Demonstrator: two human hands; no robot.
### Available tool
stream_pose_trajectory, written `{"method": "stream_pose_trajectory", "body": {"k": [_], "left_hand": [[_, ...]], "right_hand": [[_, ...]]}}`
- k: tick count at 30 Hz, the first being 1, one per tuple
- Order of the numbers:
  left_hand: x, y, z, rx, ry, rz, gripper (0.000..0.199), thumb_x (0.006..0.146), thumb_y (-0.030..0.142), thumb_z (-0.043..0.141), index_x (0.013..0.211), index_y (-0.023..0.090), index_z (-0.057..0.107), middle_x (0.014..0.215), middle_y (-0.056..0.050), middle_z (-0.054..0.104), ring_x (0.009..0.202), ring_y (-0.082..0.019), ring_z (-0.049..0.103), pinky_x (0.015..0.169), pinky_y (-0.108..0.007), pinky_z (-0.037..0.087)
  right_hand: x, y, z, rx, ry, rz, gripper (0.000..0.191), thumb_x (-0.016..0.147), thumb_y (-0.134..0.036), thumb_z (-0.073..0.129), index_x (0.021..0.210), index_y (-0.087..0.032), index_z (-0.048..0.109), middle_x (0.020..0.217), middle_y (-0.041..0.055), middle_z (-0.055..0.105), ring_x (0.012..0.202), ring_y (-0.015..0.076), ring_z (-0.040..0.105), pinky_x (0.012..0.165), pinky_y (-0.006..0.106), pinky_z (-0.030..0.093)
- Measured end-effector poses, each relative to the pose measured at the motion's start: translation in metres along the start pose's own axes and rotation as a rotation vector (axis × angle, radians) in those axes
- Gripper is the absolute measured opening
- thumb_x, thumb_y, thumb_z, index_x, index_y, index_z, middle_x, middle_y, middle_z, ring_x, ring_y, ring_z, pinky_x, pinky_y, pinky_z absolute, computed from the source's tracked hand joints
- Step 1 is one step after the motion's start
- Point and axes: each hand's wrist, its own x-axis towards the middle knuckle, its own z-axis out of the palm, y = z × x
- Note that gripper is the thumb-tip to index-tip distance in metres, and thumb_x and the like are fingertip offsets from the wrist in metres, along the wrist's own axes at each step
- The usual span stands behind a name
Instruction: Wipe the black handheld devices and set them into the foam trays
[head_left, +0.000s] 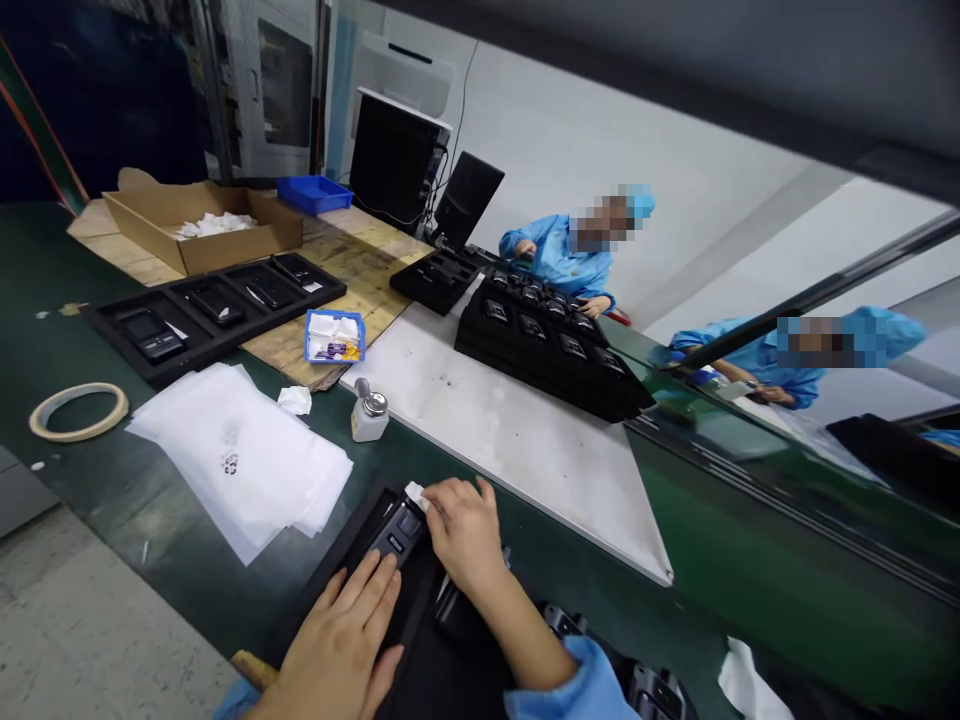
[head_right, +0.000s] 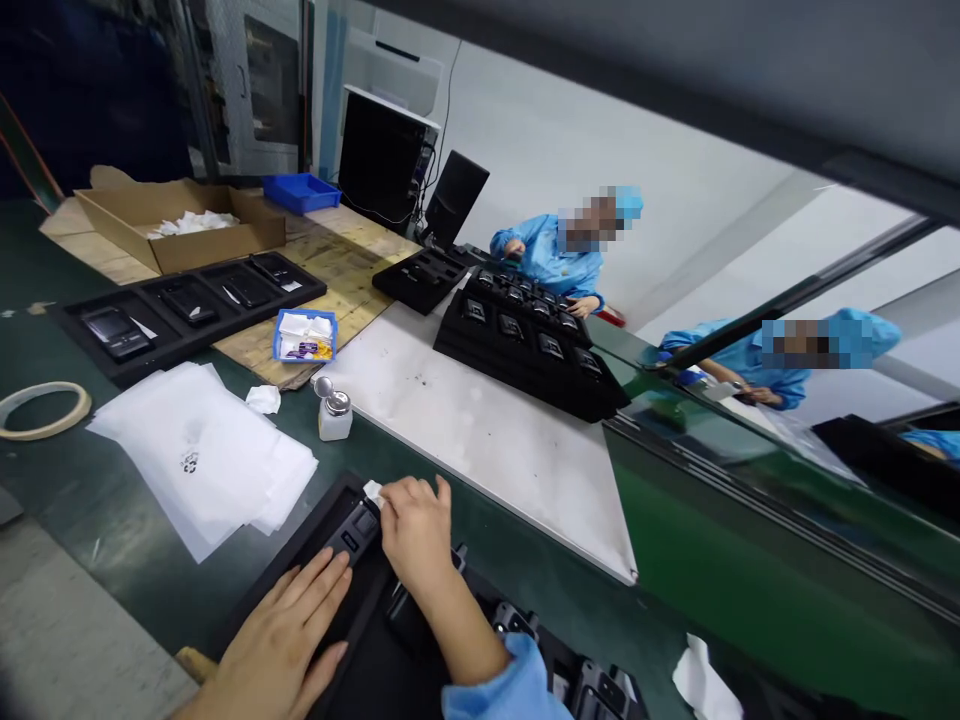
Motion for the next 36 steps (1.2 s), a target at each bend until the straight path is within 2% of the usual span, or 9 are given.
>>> {"method": "stream_pose_trajectory", "body": {"k": [6, 15, 18, 21, 23, 24, 28, 30, 36], "left_hand": [[0.004, -0.004, 0.005, 0.061, 0.063, 0.081, 0.050, 0.087, 0.026, 0.053, 0.134, 0.010, 0.057, 0.141, -0.010, 0.059, 0.130, -0.027, 0.052, 0.096, -0.034, 0.049], [0.010, -0.005, 0.000, 0.079, 0.055, 0.096, 0.047, 0.086, 0.019, 0.049, 0.130, 0.011, 0.061, 0.139, -0.007, 0.061, 0.128, -0.026, 0.054, 0.094, -0.034, 0.051], [0.009, -0.005, 0.001, 0.094, 0.054, 0.085, 0.048, 0.086, 0.018, 0.049, 0.132, 0.011, 0.060, 0.140, -0.006, 0.060, 0.128, -0.025, 0.054, 0.094, -0.031, 0.052], [0.009, -0.006, 0.001, 0.095, 0.054, 0.088, 0.049, 0.085, 0.017, 0.049, 0.133, 0.013, 0.060, 0.141, -0.005, 0.060, 0.127, -0.024, 0.055, 0.094, -0.030, 0.052], [0.010, -0.005, 0.000, 0.085, 0.033, 0.091, 0.050, 0.085, 0.016, 0.049, 0.134, 0.013, 0.059, 0.142, -0.005, 0.059, 0.128, -0.024, 0.054, 0.096, -0.030, 0.052], [0.011, -0.005, -0.001, 0.075, 0.023, 0.087, 0.050, 0.086, 0.016, 0.049, 0.135, 0.013, 0.058, 0.142, -0.005, 0.059, 0.129, -0.024, 0.054, 0.097, -0.030, 0.051], [0.011, -0.002, -0.003, 0.036, 0.013, 0.039, 0.052, 0.086, 0.011, 0.046, 0.136, 0.013, 0.057, 0.143, -0.005, 0.058, 0.131, -0.023, 0.052, 0.100, -0.029, 0.050], [0.010, -0.001, -0.003, 0.027, -0.007, 0.035, 0.053, 0.086, 0.010, 0.047, 0.138, 0.013, 0.055, 0.144, -0.005, 0.057, 0.132, -0.023, 0.052, 0.101, -0.030, 0.050], [0.007, 0.000, 0.002, 0.017, -0.074, 0.016, 0.057, 0.088, 0.012, 0.049, 0.145, 0.015, 0.048, 0.148, -0.005, 0.053, 0.134, -0.024, 0.050, 0.103, -0.031, 0.051]], "right_hand": [[0.000, 0.007, -0.005, 0.057, 0.017, -0.087, 0.023, 0.092, -0.012, 0.050, 0.091, -0.026, 0.068, 0.087, 0.0004, 0.067, 0.084, 0.0186, 0.058, 0.107, 0.052, 0.021], [0.004, 0.018, -0.004, 0.020, 0.013, -0.144, 0.023, 0.093, -0.013, 0.054, 0.096, -0.029, 0.071, 0.087, 0.0001, 0.067, 0.085, 0.0178, 0.058, 0.110, 0.052, 0.022], [0.027, 0.031, -0.010, -0.002, 0.000, -0.139, 0.021, 0.089, -0.012, 0.056, 0.091, -0.026, 0.073, 0.088, 0.0029, 0.068, 0.085, 0.0202, 0.059, 0.105, 0.052, 0.033], [0.047, 0.047, -0.024, 0.173, -0.001, -0.106, 0.022, 0.091, -0.013, 0.053, 0.093, -0.022, 0.073, 0.091, 0.0058, 0.068, 0.086, 0.0199, 0.062, 0.087, 0.038, 0.050], [0.051, 0.052, -0.029, 0.286, -0.028, -0.169, 0.027, 0.094, -0.014, 0.049, 0.105, -0.023, 0.072, 0.097, 0.0065, 0.068, 0.089, 0.0187, 0.064, 0.081, 0.033, 0.053], [0.051, 0.051, -0.029, 0.296, -0.055, -0.235, 0.030, 0.094, -0.013, 0.047, 0.109, -0.023, 0.071, 0.099, 0.0066, 0.068, 0.089, 0.0182, 0.064, 0.082, 0.033, 0.054], [0.049, 0.045, -0.018, 0.146, -0.195, -0.513, 0.039, 0.090, -0.005, 0.045, 0.110, -0.025, 0.072, 0.093, 0.0046, 0.067, 0.084, 0.0176, 0.062, 0.102, 0.045, 0.047], [0.048, 0.045, -0.013, 0.085, -0.229, -0.564, 0.041, 0.089, -0.003, 0.046, 0.109, -0.025, 0.072, 0.092, 0.0037, 0.066, 0.083, 0.0173, 0.060, 0.108, 0.048, 0.043], [0.039, 0.054, -0.016, 0.095, -0.196, -0.660, 0.038, 0.094, -0.006, 0.039, 0.113, -0.021, 0.068, 0.091, 0.0046, 0.065, 0.083, 0.0168, 0.058, 0.109, 0.047, 0.045]]}}
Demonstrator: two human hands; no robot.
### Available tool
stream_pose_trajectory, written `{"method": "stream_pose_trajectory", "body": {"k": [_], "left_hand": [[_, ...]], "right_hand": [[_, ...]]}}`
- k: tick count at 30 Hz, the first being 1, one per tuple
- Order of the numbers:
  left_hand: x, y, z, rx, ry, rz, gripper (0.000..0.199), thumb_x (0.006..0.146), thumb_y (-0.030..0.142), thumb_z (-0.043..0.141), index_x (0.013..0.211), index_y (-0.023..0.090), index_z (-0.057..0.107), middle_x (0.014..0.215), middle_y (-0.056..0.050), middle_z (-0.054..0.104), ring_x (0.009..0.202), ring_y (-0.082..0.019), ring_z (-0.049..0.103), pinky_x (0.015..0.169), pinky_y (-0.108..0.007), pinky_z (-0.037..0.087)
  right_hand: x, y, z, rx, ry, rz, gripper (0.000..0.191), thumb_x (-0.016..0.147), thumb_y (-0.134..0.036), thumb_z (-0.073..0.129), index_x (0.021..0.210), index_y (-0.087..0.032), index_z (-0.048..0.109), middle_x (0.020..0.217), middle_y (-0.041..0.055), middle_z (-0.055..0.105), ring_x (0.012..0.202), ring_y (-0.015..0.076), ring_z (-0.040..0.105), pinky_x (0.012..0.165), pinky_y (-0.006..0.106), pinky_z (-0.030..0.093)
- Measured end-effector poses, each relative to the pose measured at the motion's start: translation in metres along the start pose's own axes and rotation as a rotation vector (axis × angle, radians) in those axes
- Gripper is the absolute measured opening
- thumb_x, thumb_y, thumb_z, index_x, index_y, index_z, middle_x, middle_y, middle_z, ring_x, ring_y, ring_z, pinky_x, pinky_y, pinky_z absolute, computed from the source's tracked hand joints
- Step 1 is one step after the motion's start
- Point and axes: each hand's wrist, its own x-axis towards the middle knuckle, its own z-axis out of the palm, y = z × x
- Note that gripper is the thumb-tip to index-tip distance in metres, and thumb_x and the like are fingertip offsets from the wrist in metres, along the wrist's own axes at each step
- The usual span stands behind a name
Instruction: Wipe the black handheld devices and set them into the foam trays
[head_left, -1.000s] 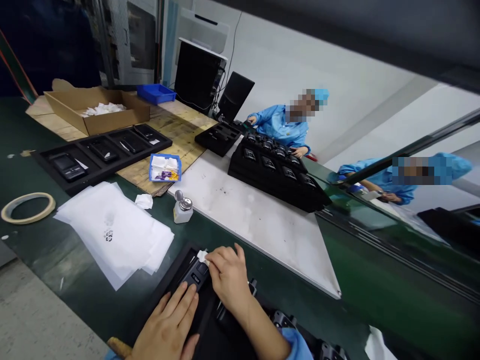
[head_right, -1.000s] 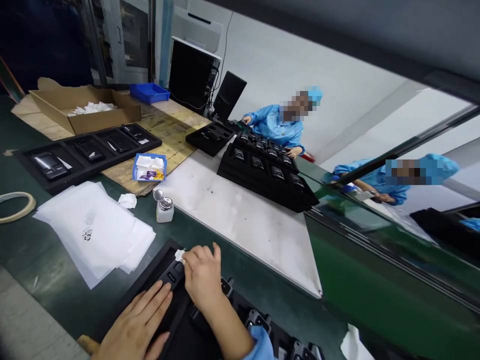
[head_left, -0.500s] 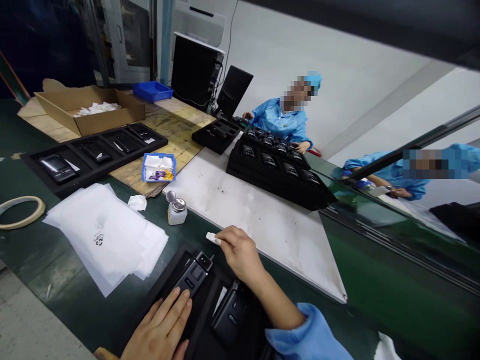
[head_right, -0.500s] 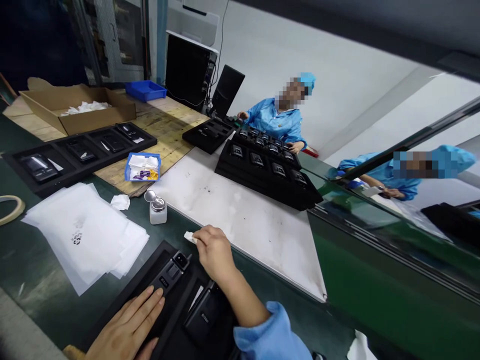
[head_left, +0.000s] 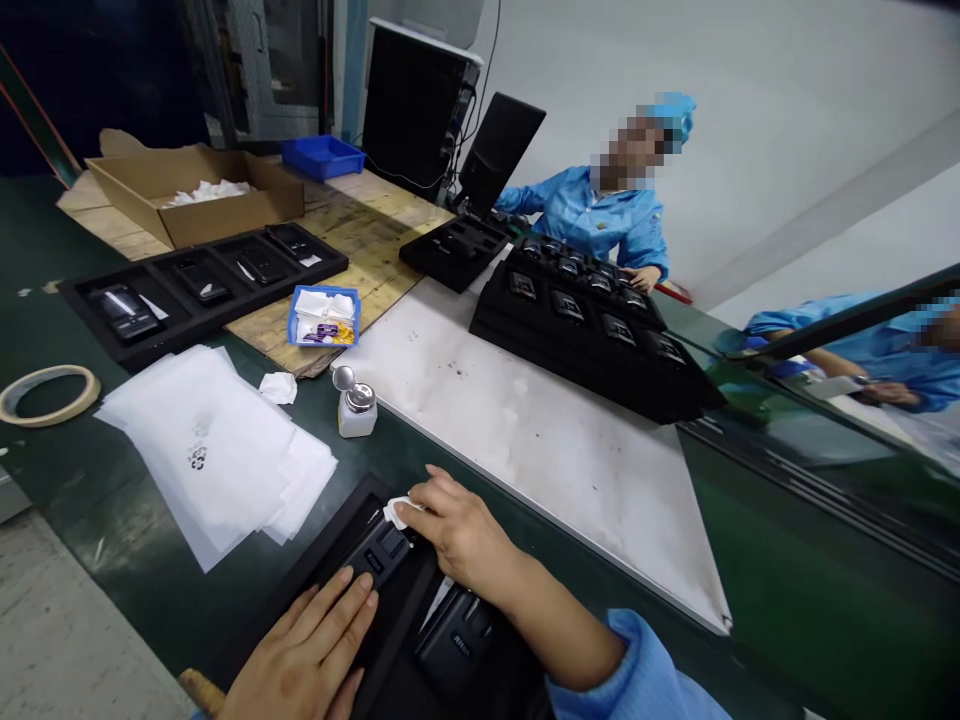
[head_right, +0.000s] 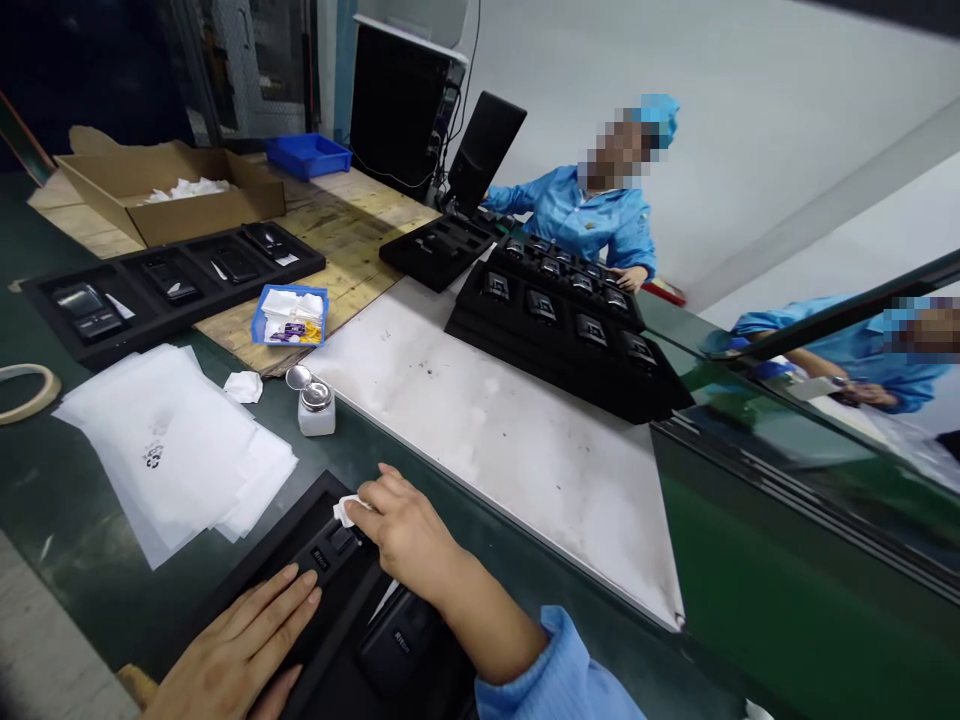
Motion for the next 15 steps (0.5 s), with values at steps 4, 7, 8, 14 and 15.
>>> {"method": "stream_pose_trajectory", "body": {"k": [4, 7, 8, 14, 15], "left_hand": [[0.000, 0.000, 0.001, 0.027, -0.014, 0.023, 0.057, 0.087, 0.011, 0.048, 0.144, 0.013, 0.049, 0.149, -0.005, 0.052, 0.135, -0.025, 0.050, 0.101, -0.033, 0.053], [0.000, 0.000, 0.000, 0.027, -0.014, 0.025, 0.056, 0.088, 0.013, 0.049, 0.144, 0.013, 0.050, 0.149, -0.005, 0.052, 0.135, -0.025, 0.050, 0.101, -0.033, 0.053], [0.000, 0.000, -0.001, 0.025, -0.010, 0.024, 0.055, 0.088, 0.013, 0.049, 0.143, 0.013, 0.050, 0.149, -0.005, 0.052, 0.134, -0.025, 0.050, 0.101, -0.033, 0.053], [0.003, -0.001, -0.006, 0.009, 0.017, 0.023, 0.056, 0.087, 0.011, 0.048, 0.143, 0.013, 0.051, 0.148, -0.005, 0.053, 0.134, -0.025, 0.051, 0.100, -0.032, 0.054], [0.004, -0.001, -0.007, 0.011, 0.015, 0.020, 0.057, 0.086, 0.011, 0.048, 0.143, 0.013, 0.050, 0.148, -0.005, 0.053, 0.134, -0.025, 0.051, 0.100, -0.031, 0.054]], "right_hand": [[-0.016, -0.003, -0.003, 0.004, 0.002, -0.034, 0.038, 0.096, -0.008, 0.037, 0.119, -0.020, 0.064, 0.093, 0.0049, 0.067, 0.087, 0.0174, 0.060, 0.110, 0.047, 0.044], [-0.033, -0.003, -0.007, 0.023, -0.008, -0.056, 0.035, 0.098, -0.012, 0.038, 0.123, -0.020, 0.061, 0.096, 0.0054, 0.068, 0.087, 0.0175, 0.062, 0.110, 0.047, 0.045], [-0.038, -0.003, -0.009, 0.032, -0.020, -0.062, 0.035, 0.098, -0.013, 0.039, 0.125, -0.021, 0.061, 0.096, 0.0053, 0.068, 0.087, 0.0173, 0.062, 0.110, 0.048, 0.045], [-0.029, 0.005, -0.014, 0.046, 0.103, 0.058, 0.042, 0.093, -0.005, 0.039, 0.119, -0.024, 0.066, 0.099, 0.0053, 0.067, 0.091, 0.0158, 0.063, 0.106, 0.044, 0.048], [-0.020, 0.005, -0.012, 0.042, 0.111, 0.079, 0.043, 0.091, -0.004, 0.040, 0.118, -0.024, 0.067, 0.100, 0.0054, 0.066, 0.093, 0.0160, 0.064, 0.107, 0.044, 0.047]]}}
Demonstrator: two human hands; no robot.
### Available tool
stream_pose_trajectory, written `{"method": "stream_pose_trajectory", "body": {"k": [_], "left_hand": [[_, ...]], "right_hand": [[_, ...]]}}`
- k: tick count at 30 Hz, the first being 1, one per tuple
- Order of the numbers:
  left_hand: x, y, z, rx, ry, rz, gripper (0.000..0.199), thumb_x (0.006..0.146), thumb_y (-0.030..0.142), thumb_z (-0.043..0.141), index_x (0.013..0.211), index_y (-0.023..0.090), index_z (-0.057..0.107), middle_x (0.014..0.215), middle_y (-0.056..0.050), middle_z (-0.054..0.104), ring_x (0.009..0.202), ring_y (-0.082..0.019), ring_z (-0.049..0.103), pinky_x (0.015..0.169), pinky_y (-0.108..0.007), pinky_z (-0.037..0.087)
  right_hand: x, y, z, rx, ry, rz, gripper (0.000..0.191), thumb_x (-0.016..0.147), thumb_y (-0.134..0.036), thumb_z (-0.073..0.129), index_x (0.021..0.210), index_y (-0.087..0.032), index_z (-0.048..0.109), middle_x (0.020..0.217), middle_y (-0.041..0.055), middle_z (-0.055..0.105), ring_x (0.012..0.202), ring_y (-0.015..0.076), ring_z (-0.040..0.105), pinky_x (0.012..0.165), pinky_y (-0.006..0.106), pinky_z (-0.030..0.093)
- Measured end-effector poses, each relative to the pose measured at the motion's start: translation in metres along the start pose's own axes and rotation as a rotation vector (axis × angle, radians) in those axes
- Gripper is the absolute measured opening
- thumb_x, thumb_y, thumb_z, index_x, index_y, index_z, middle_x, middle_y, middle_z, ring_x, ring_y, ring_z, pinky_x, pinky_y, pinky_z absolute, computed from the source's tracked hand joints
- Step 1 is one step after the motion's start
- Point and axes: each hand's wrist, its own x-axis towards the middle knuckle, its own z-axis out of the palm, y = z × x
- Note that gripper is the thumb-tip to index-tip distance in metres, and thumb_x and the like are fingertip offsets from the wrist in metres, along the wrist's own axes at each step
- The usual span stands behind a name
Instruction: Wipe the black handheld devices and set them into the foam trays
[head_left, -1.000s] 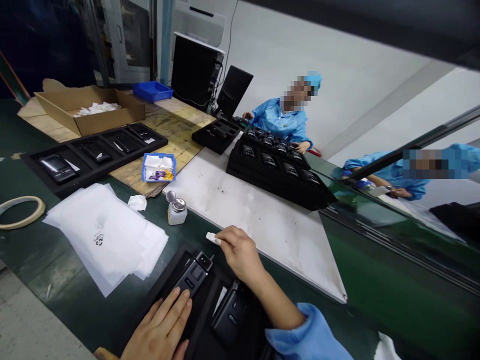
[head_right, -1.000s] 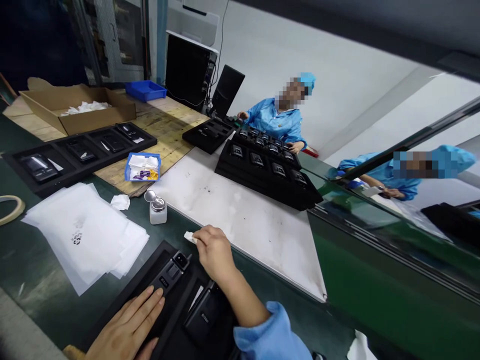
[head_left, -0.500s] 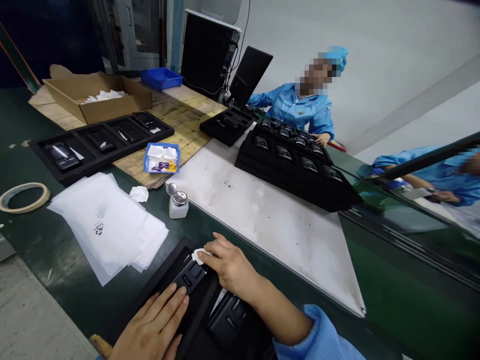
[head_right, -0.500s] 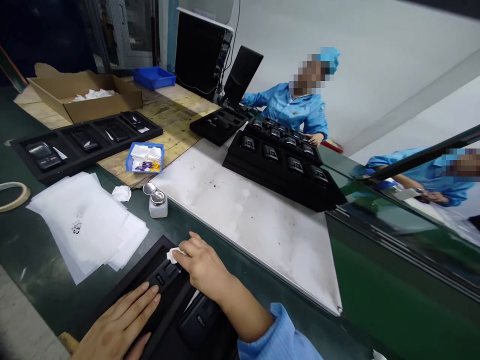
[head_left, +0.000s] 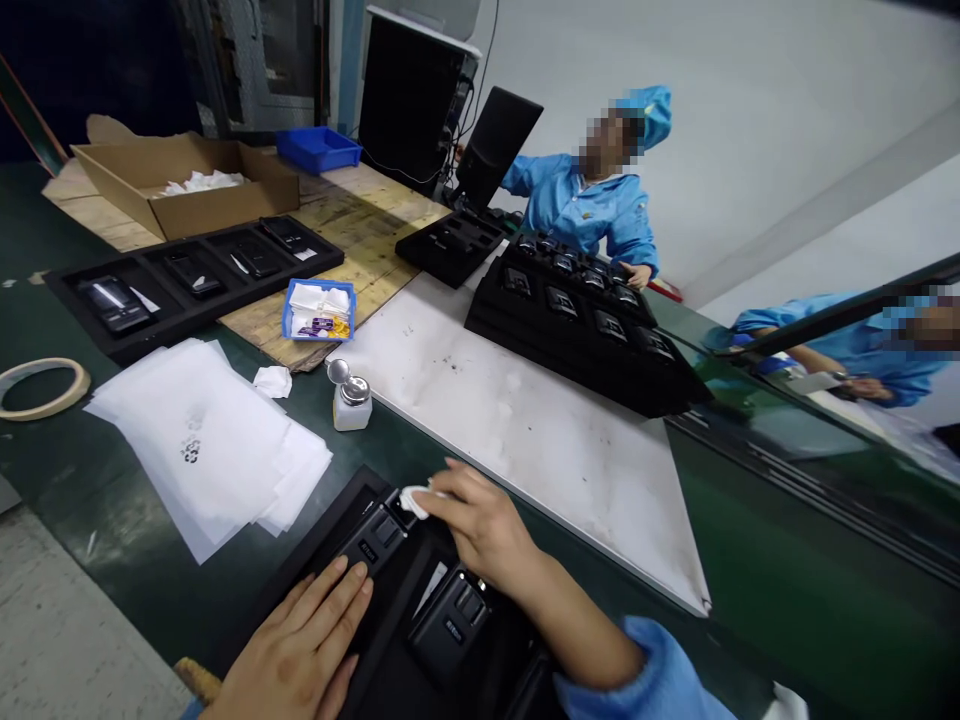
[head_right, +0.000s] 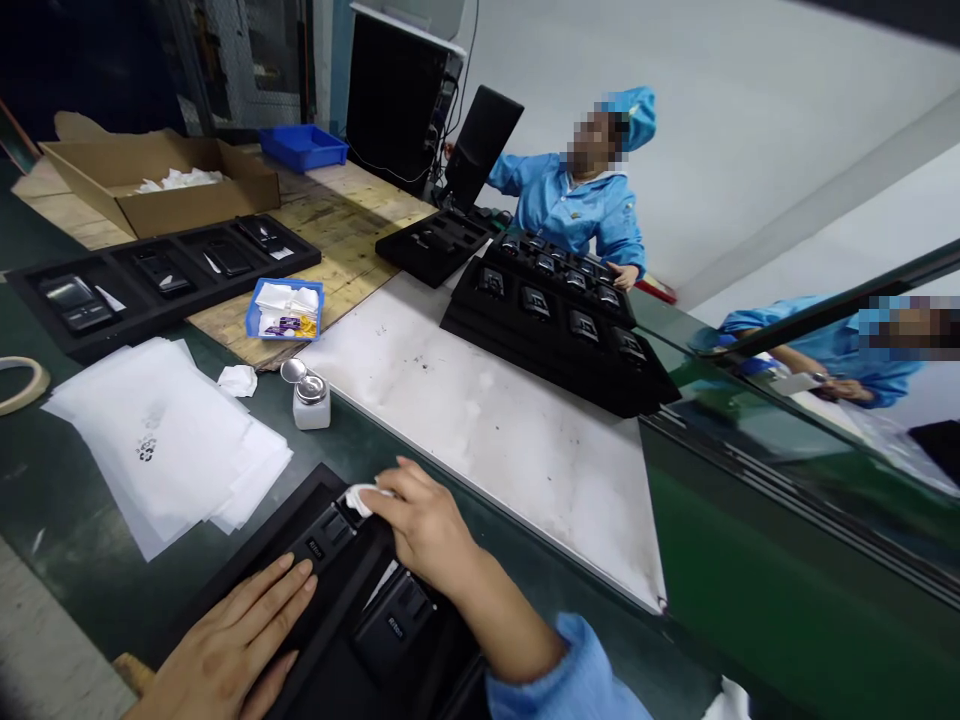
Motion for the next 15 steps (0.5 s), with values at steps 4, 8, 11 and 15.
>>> {"method": "stream_pose_trajectory", "body": {"k": [4, 8, 11, 15], "left_hand": [[0.001, 0.000, -0.003, -0.003, 0.002, -0.009, 0.057, 0.086, 0.012, 0.049, 0.143, 0.013, 0.050, 0.147, -0.007, 0.054, 0.131, -0.025, 0.054, 0.098, -0.031, 0.056], [0.000, 0.002, -0.004, -0.012, -0.029, -0.009, 0.060, 0.086, 0.012, 0.051, 0.146, 0.015, 0.048, 0.150, -0.005, 0.051, 0.134, -0.025, 0.051, 0.101, -0.032, 0.054], [0.001, 0.002, -0.005, 0.000, -0.025, -0.008, 0.060, 0.088, 0.016, 0.053, 0.147, 0.014, 0.046, 0.151, -0.006, 0.049, 0.134, -0.026, 0.050, 0.102, -0.033, 0.054], [0.001, -0.001, -0.008, -0.010, -0.004, -0.011, 0.058, 0.089, 0.019, 0.054, 0.146, 0.014, 0.046, 0.151, -0.007, 0.049, 0.133, -0.026, 0.051, 0.100, -0.032, 0.055]], "right_hand": [[0.026, -0.003, 0.016, -0.055, -0.122, -0.039, 0.040, 0.088, -0.003, 0.045, 0.111, -0.024, 0.071, 0.093, 0.0044, 0.066, 0.083, 0.0167, 0.061, 0.106, 0.044, 0.047], [0.013, -0.009, 0.017, -0.067, -0.135, -0.115, 0.038, 0.093, -0.006, 0.041, 0.118, -0.019, 0.067, 0.094, 0.0059, 0.066, 0.088, 0.0183, 0.060, 0.110, 0.047, 0.043], [-0.005, -0.014, 0.009, -0.054, -0.139, -0.142, 0.040, 0.094, -0.005, 0.039, 0.121, -0.019, 0.064, 0.094, 0.0060, 0.067, 0.091, 0.0182, 0.061, 0.109, 0.047, 0.045], [-0.032, -0.018, -0.013, -0.077, -0.073, -0.075, 0.040, 0.093, -0.006, 0.041, 0.118, -0.024, 0.067, 0.093, 0.0047, 0.068, 0.088, 0.0172, 0.063, 0.106, 0.048, 0.049]]}}
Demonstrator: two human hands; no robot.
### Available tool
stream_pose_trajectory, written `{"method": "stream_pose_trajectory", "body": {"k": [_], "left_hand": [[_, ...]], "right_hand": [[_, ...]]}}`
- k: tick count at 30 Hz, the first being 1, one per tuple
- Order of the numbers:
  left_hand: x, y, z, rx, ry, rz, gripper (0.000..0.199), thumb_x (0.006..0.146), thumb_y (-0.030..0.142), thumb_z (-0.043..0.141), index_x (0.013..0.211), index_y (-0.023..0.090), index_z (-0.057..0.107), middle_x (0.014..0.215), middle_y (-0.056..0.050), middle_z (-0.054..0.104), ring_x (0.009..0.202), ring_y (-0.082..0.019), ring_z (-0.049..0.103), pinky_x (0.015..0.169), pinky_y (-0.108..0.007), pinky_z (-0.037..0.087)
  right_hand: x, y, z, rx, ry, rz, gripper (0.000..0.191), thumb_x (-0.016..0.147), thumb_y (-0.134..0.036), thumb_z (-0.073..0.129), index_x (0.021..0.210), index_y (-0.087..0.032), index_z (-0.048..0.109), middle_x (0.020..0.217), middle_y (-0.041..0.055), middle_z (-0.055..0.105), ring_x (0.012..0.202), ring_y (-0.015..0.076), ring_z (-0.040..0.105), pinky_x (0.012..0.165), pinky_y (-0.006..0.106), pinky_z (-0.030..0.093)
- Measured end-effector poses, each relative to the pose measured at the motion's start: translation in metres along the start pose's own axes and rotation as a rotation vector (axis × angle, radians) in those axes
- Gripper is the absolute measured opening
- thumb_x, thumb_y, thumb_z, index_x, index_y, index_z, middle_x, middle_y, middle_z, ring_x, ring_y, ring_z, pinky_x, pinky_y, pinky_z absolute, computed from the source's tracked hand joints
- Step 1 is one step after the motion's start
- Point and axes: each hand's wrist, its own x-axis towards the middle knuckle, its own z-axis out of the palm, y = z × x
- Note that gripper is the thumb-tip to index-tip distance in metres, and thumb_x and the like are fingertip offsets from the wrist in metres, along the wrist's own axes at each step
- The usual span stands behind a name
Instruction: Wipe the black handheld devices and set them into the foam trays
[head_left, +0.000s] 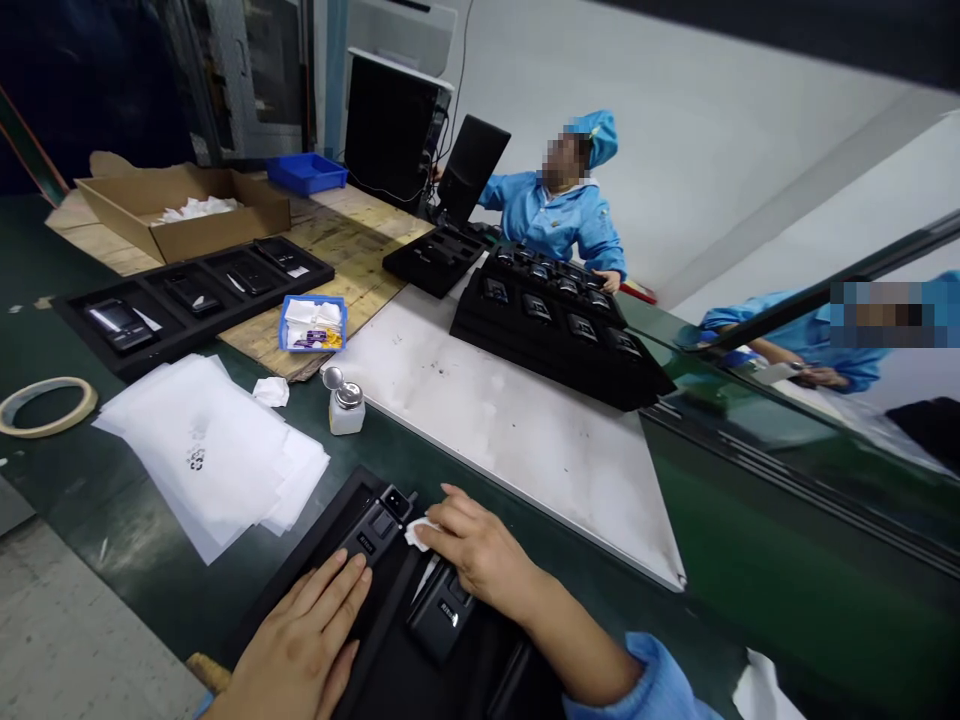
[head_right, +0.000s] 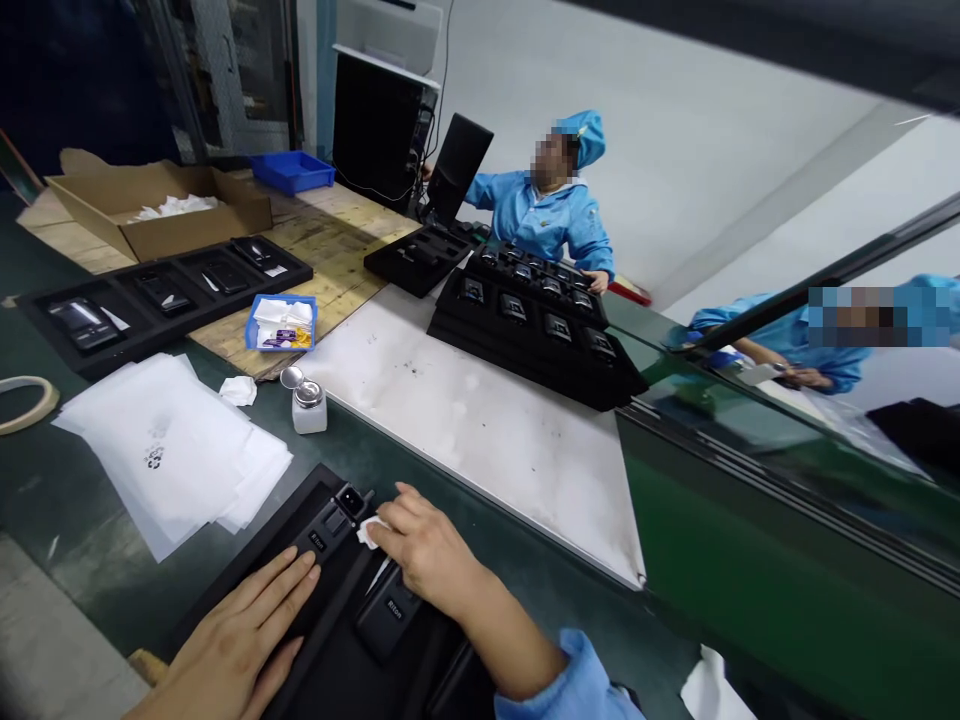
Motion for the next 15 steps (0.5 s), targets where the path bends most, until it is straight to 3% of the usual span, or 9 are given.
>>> {"method": "stream_pose_trajectory", "body": {"k": [4, 7, 10, 15], "left_hand": [[-0.004, 0.005, 0.000, -0.061, 0.037, -0.003, 0.055, 0.090, 0.020, 0.054, 0.144, 0.014, 0.049, 0.150, -0.008, 0.050, 0.137, -0.027, 0.047, 0.104, -0.034, 0.052], [0.001, 0.023, 0.005, -0.130, 0.086, 0.107, 0.052, 0.089, 0.015, 0.054, 0.141, 0.016, 0.053, 0.147, -0.006, 0.054, 0.139, -0.027, 0.045, 0.110, -0.038, 0.046], [0.013, 0.047, 0.016, -0.158, 0.036, 0.259, 0.057, 0.084, 0.017, 0.057, 0.140, 0.016, 0.053, 0.149, -0.004, 0.051, 0.138, -0.028, 0.045, 0.112, -0.040, 0.044], [0.020, 0.066, 0.030, -0.102, -0.032, 0.264, 0.066, 0.080, 0.021, 0.061, 0.144, 0.014, 0.047, 0.154, -0.005, 0.046, 0.139, -0.028, 0.043, 0.111, -0.040, 0.044]], "right_hand": [[-0.056, -0.017, -0.020, -0.090, 0.271, 0.373, 0.043, 0.092, -0.006, 0.043, 0.119, -0.030, 0.067, 0.096, 0.0051, 0.064, 0.089, 0.0181, 0.065, 0.101, 0.050, 0.053], [-0.088, -0.043, -0.015, -0.151, 0.392, 0.572, 0.041, 0.092, -0.008, 0.047, 0.121, -0.029, 0.066, 0.096, 0.0056, 0.061, 0.088, 0.0186, 0.065, 0.098, 0.049, 0.055], [-0.087, -0.058, 0.007, -0.232, 0.379, 0.574, 0.040, 0.092, -0.006, 0.045, 0.119, -0.026, 0.067, 0.094, 0.0059, 0.062, 0.086, 0.0184, 0.063, 0.100, 0.052, 0.052], [-0.065, -0.051, 0.026, -0.345, 0.239, 0.500, 0.038, 0.092, -0.004, 0.043, 0.113, -0.022, 0.070, 0.093, 0.0066, 0.066, 0.081, 0.0185, 0.058, 0.107, 0.057, 0.044]]}}
